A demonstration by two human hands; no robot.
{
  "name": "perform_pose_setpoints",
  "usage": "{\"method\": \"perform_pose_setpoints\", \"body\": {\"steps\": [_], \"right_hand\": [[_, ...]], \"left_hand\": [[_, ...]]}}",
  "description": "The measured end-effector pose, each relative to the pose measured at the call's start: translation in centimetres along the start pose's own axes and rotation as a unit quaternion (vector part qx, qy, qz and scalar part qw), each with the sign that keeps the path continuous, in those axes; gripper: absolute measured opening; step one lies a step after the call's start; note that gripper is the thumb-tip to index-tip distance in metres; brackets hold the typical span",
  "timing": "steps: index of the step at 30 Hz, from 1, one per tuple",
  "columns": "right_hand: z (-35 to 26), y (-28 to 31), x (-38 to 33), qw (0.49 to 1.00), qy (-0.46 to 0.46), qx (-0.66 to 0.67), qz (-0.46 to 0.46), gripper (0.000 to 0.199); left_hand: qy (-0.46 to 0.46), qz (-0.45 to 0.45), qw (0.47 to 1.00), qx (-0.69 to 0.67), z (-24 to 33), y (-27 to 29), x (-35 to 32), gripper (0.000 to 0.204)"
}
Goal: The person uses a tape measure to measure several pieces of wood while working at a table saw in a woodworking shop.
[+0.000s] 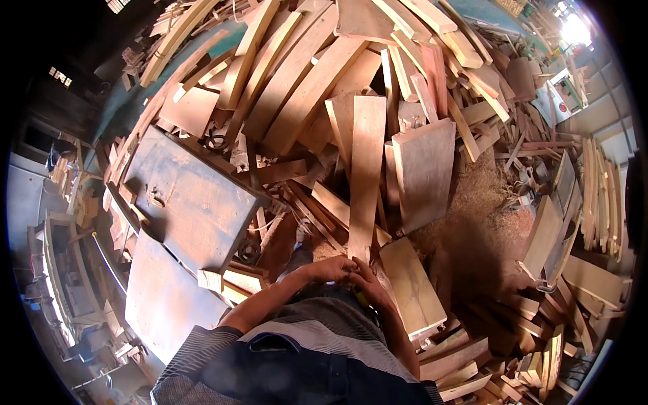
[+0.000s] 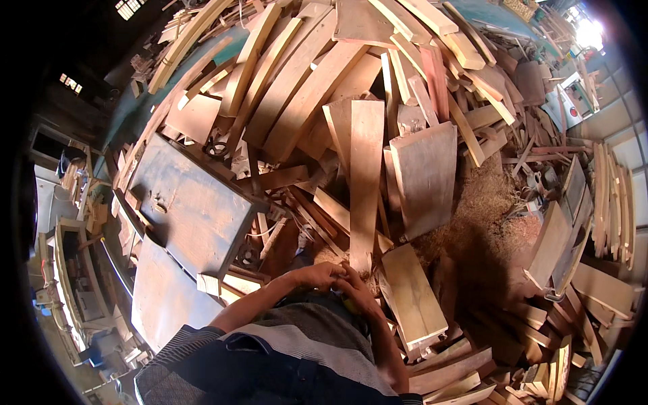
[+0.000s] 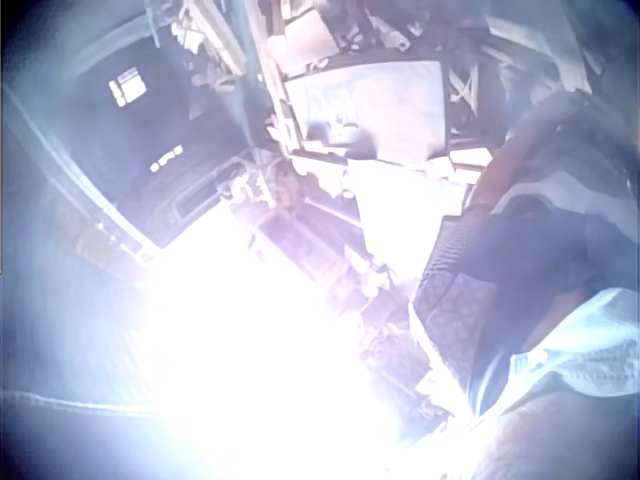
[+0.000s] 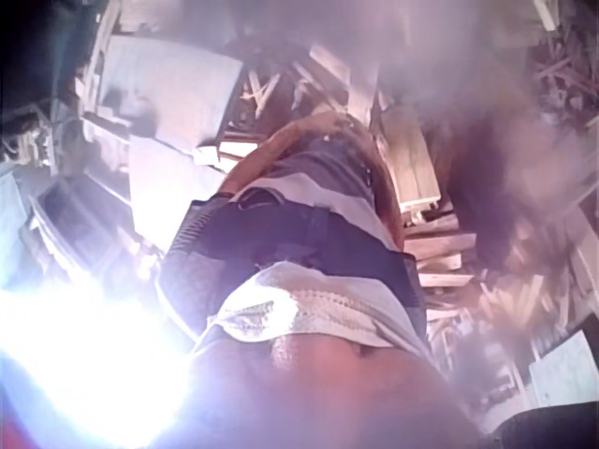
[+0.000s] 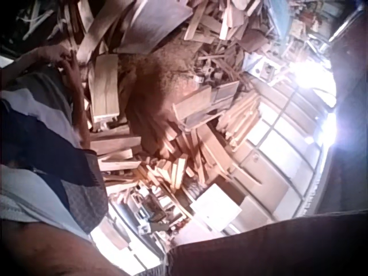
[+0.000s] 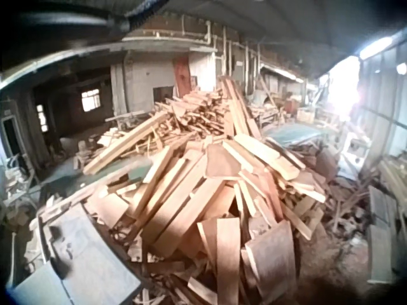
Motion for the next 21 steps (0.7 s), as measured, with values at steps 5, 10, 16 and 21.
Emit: {"method": "perform_pose_setpoints", "body": {"steps": [5, 10, 16, 21], "right_hand": [[-1.6, -3.7, 4.4, 0.998, -0.052, 0.011, 0.02, 0.078], [-1.6, -4.8, 8.0, 0.998, -0.052, -0.011, 0.035, 0.072], [-5.5, -7.2, 10.2, 0.994, -0.095, 0.019, 0.048, 0.064], [-5.5, -6.6, 8.5, 0.977, -0.192, 0.008, 0.096, 0.045]], "left_hand": [[-0.051, -0.049, 0.997, -0.03, -3.3, 4.6, -0.4, 0.04], [-0.04, -0.06, 0.994, -0.08, -0.4, 9.0, -2.9, 0.038], [-0.049, -0.087, 0.983, -0.151, 0.1, 12.1, -3.1, 0.028], [-0.039, -0.019, 0.993, -0.107, 0.9, 17.7, -3.3, 0.025]]}}
Point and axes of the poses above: each hand's wrist, its own x-axis towards the middle knuckle, its own y-axis out of the back of the hand, z = x × y, the point moved 7 cm from there along x, towards the middle knuckle, and after that the axes turned 6 degrees about y, right-handed, at the moved point
